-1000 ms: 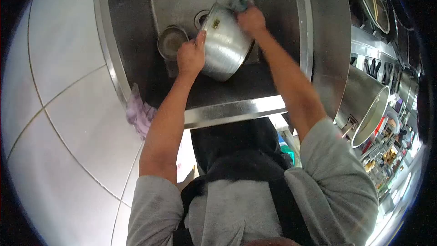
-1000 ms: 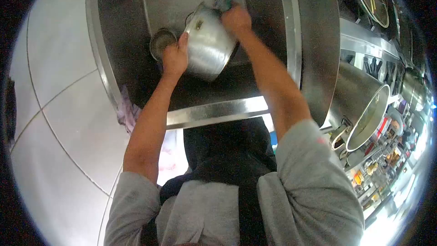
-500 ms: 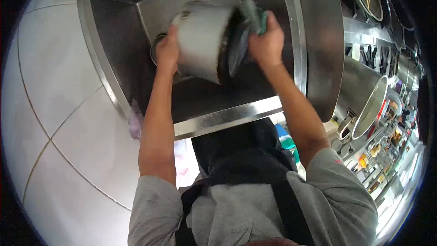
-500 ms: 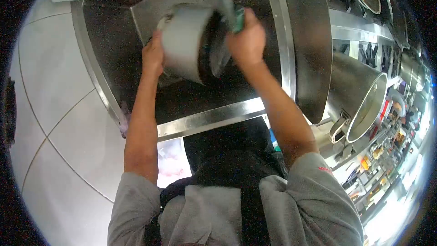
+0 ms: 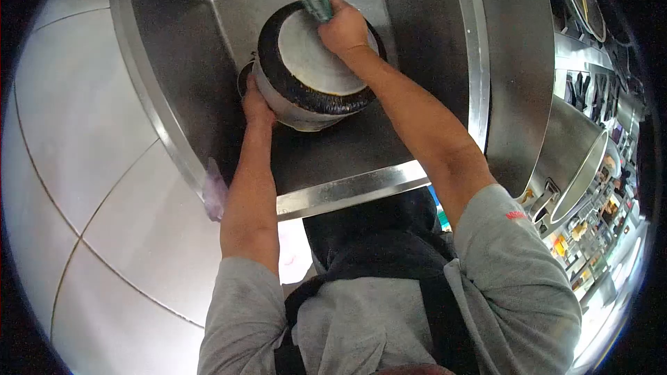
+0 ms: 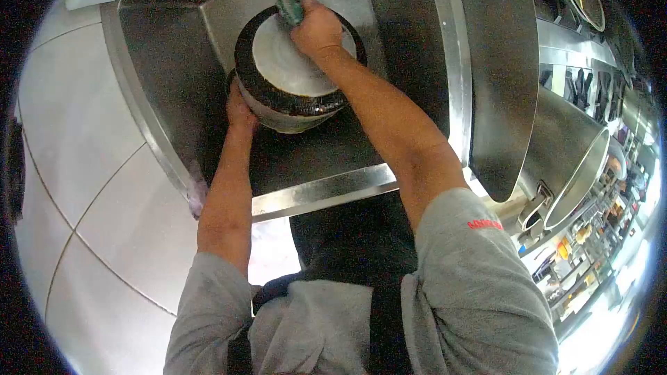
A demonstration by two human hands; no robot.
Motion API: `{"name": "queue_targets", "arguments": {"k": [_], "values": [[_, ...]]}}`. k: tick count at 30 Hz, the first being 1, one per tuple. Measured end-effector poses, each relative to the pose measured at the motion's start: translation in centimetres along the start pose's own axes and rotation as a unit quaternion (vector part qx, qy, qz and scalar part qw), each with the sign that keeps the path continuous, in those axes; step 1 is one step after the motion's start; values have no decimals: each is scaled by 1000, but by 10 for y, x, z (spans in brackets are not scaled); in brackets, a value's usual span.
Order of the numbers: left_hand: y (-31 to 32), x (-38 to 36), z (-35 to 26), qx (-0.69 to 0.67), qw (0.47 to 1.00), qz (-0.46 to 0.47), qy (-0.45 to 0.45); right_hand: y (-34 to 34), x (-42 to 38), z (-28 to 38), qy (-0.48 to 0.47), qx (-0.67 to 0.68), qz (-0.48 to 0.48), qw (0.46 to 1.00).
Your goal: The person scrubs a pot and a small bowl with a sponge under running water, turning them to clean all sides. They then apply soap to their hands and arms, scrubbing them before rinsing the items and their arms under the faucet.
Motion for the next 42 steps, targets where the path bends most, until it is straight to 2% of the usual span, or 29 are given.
{"name": "queue_targets", "arguments": {"k": [1,2,3,4,5,7,8,9,11,12,14,17,19,20,22,23,24,27,29,31,32,34,35,36,37,38,39,41,42], "values": [[-7,13,3,-34,999,34,-5,-7,8,14,111,-36,70,991],[-21,30,7,-40,999,30,10,22,-41,-5,-145,-14,-40,989],[-19,22,2,-44,999,23,9,40,-74,-18,-385,11,-141,912],[-12,5,-3,-29,999,-16,-14,36,-83,-31,-442,32,-84,892],[-9,-7,-6,-13,998,-53,-35,40,-78,-31,-438,33,-79,895],[-10,5,-3,33,998,-60,-1,36,-32,-14,-253,-21,-137,957],[-10,-3,0,21,998,-64,-18,25,-24,18,-169,-63,-95,979],[-5,-5,-4,8,998,-63,-28,29,-32,13,-173,-64,-98,978],[0,-16,-12,-22,997,-45,-58,45,-63,-6,-366,10,-92,926],[-1,-22,-12,-50,994,-34,-93,35,-71,-15,-345,19,-56,937],[14,-2,-9,-40,997,-24,-54,10,-67,-24,-194,21,-160,968],[46,63,5,1,1000,-7,6,-62,-43,16,32,281,-140,949],[94,77,-2,-2,1000,-2,19,-90,-49,45,69,469,-88,876],[102,102,1,-13,999,15,26,-103,-44,46,50,463,-95,880],[111,140,7,68,998,-13,12,-126,-36,40,-67,372,-195,905],[120,146,6,92,996,-20,8,-143,-63,75,-113,212,-320,916],[121,133,3,100,993,-54,-15,-166,-67,89,-178,131,-359,907],[112,138,14,105,993,-55,-18,-236,-56,136,-396,-57,-502,767],[109,130,13,105,994,-32,4,-266,-27,170,-371,-171,-521,750],[113,99,-2,231,967,-106,11,-301,27,184,-326,-238,-530,746],[94,150,24,179,984,-16,8,-309,59,186,-329,-338,-493,731],[101,104,4,243,963,-110,40,-311,96,182,-343,-416,-446,714],[115,43,-32,289,951,-111,8,-307,112,180,-290,-437,-401,751],[104,51,-38,326,938,-9,120,-297,124,184,-235,-459,-352,781],[110,51,-53,315,938,-25,143,-289,124,194,-248,-447,-350,785],[123,9,-94,340,910,4,236,-283,115,197,-267,-436,-321,798],[133,-13,-126,227,892,-19,391,-283,104,196,-282,-428,-293,807],[157,-67,-204,98,754,-98,642,-273,68,198,-310,-379,-350,799],[166,-78,-244,88,712,-119,687,-272,50,200,-337,-321,-407,786]]}}
Point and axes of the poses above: each hand's wrist, its own x-axis towards the middle knuckle, its own y-axis out of the palm, z = x × y, the point moved 1 cm from there along x, towards the middle knuckle, and after that the axes turned 8 degrees about -z, right-handed, at the moved point
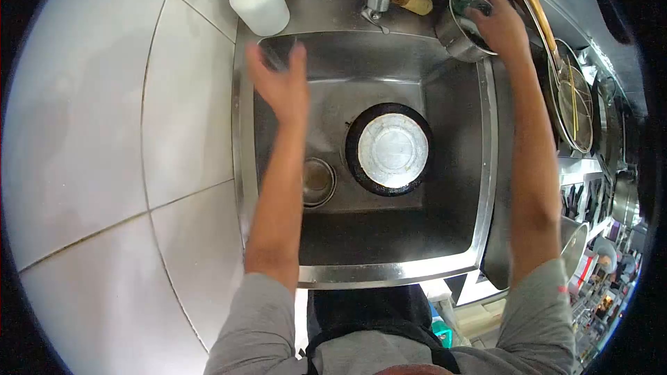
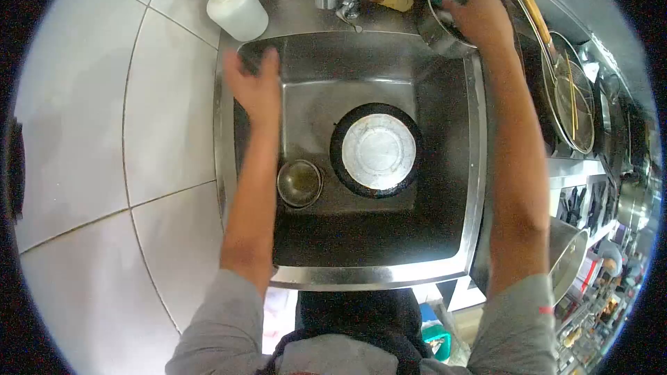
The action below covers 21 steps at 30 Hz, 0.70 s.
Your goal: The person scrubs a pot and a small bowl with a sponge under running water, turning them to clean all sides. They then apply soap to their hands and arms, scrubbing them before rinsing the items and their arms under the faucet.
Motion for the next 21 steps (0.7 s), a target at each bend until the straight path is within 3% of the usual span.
{"name": "queue_targets", "arguments": {"k": [1,3,5,8,11,12,16,18,19,21], "values": [[12,34,-19,66,996,-40,39,-14,-11,9,16,33,-80,996],[38,79,-23,130,985,-81,75,-43,-49,36,66,90,-116,987],[55,106,-12,-5,996,-55,69,-58,-95,72,156,237,-80,955],[49,111,-10,70,997,-8,9,-50,-138,111,154,328,15,932],[25,73,-30,-31,999,31,20,-28,-142,138,58,340,44,938],[18,56,-33,-35,997,43,57,-19,-134,152,53,360,26,931],[-18,-24,-98,28,991,117,63,-1,-113,202,86,430,-22,899],[-32,-46,-114,95,967,166,168,-12,-106,212,131,489,137,851],[-40,-54,-121,97,967,167,166,-16,-108,211,132,490,140,850],[-49,-65,-132,-25,957,288,-30,-28,-111,203,125,528,242,804]]}}
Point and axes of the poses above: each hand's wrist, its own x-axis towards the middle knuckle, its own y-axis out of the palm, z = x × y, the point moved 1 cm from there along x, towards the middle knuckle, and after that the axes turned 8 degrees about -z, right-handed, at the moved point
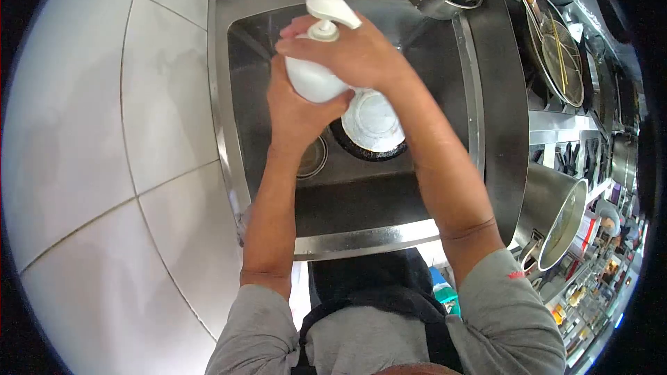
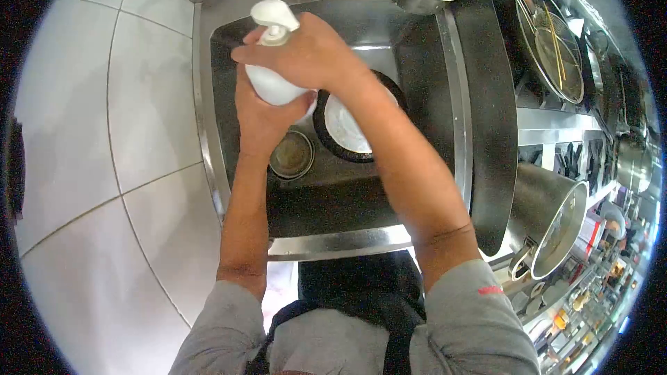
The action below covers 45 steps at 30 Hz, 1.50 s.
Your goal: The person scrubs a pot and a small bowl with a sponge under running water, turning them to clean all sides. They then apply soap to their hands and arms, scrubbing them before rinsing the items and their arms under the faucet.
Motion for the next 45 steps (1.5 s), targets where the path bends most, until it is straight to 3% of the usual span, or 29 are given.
{"name": "queue_targets", "arguments": {"k": [1,2,4,5,6,8,9,12,14,16,18,24,26,28,31,34,35,37,38,40,45], "values": [[-2,-5,0,-99,994,39,-25,-13,-8,7,1,-14,65,998],[-5,-11,0,-99,994,37,-26,-21,-11,0,1,-15,67,998],[-7,-28,4,-168,968,133,-131,-33,-11,-28,-46,95,216,971],[-8,-34,15,-175,968,128,-129,-38,-11,-46,-39,164,214,962],[-13,-37,15,-174,968,126,-129,-45,-16,-54,39,268,175,947],[-21,-41,14,-176,965,104,-164,-57,-35,-62,0,164,69,984],[-23,-44,14,-175,965,105,-164,-51,-48,-48,0,166,68,984],[-16,-52,10,-57,988,112,-88,-36,-73,-18,-126,-84,-21,988],[-13,-54,2,32,997,64,-17,-37,-79,-1,-133,-160,-94,974],[-14,-56,8,76,995,55,24,-48,-87,24,-81,58,-136,986],[-14,-62,29,76,994,33,74,-72,-96,40,-110,128,-155,973],[-14,-50,-4,89,988,24,128,-119,-148,57,-182,150,-284,930],[-4,-33,-37,85,988,43,123,-119,-163,34,-97,127,-378,912],[17,-5,-70,118,970,77,200,-116,-172,1,-108,32,-420,901],[65,37,-130,295,901,109,300,-108,-198,-22,-63,-32,-396,915],[121,83,-167,463,798,144,360,-99,-220,-43,-103,-30,-365,925],[140,97,-170,465,791,150,368,-97,-229,-45,-104,-30,-359,927],[174,124,-173,564,662,145,471,-97,-242,-44,-121,-33,-339,933],[188,135,-174,569,654,147,477,-96,-248,-42,-109,-17,-334,936],[211,152,-177,640,563,167,495,-98,-256,-44,-108,-14,-334,936],[244,160,-194,669,496,175,525,-115,-271,-47,-119,33,-349,929]]}}
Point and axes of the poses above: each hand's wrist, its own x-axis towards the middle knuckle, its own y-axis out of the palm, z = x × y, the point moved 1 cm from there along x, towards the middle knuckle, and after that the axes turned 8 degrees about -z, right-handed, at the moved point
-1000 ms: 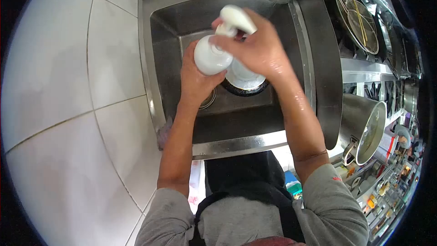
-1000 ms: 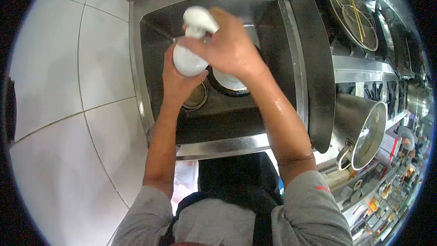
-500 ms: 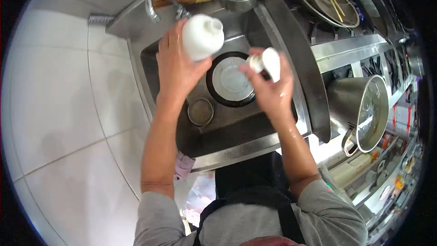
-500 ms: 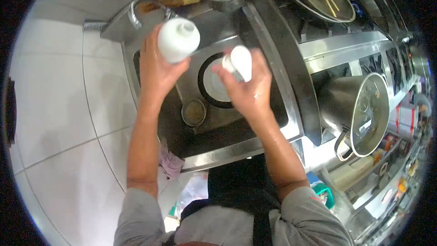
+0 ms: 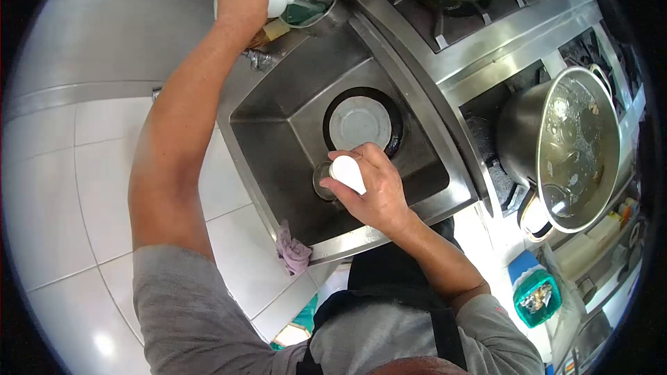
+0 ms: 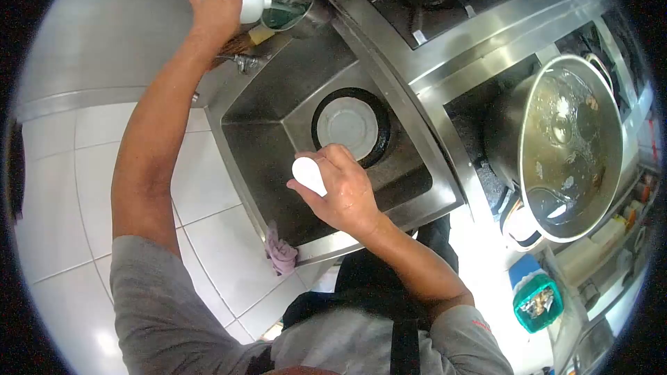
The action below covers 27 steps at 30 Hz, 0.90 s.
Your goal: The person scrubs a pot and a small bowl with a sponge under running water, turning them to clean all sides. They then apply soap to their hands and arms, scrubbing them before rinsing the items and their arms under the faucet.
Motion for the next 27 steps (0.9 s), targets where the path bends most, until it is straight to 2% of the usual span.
{"name": "queue_targets", "arguments": {"k": [6,9,10,11,12,13,14,15,17,18,19,21,24,25,27], "values": [[-2,18,-7,55,998,26,5,-25,4,-3,0,20,-23,1000],[7,11,-9,39,997,39,-49,-34,6,-7,8,6,-40,999],[13,3,-11,-55,987,58,-142,-37,7,-8,12,-4,-57,998],[25,-7,-12,-147,958,75,-233,-38,11,-9,18,1,-84,996],[56,-25,-18,-290,918,59,-263,-40,18,-10,10,12,-110,994],[83,-41,-22,-427,857,41,-288,-41,25,-10,2,23,-135,991],[74,-58,-38,-494,796,-16,-350,-41,34,-5,49,39,-157,986],[61,-74,-63,-554,721,-73,-409,-40,45,-4,45,71,-182,980],[75,-96,-91,-676,566,-128,-454,-37,74,9,59,95,-220,969],[50,-104,-97,-724,531,-130,-420,-33,91,14,53,108,-233,965],[50,-116,-110,-719,523,-155,-432,-28,108,19,47,121,-244,961],[37,-140,-126,-725,505,-192,-428,-10,144,33,24,245,-245,938],[18,-175,-129,-684,558,-228,-410,13,173,65,-93,164,-172,967],[13,-188,-126,-685,544,-232,-426,26,178,71,-59,193,-142,969],[9,-210,-120,-627,606,-286,-397,50,176,84,-65,187,-73,978]]}}
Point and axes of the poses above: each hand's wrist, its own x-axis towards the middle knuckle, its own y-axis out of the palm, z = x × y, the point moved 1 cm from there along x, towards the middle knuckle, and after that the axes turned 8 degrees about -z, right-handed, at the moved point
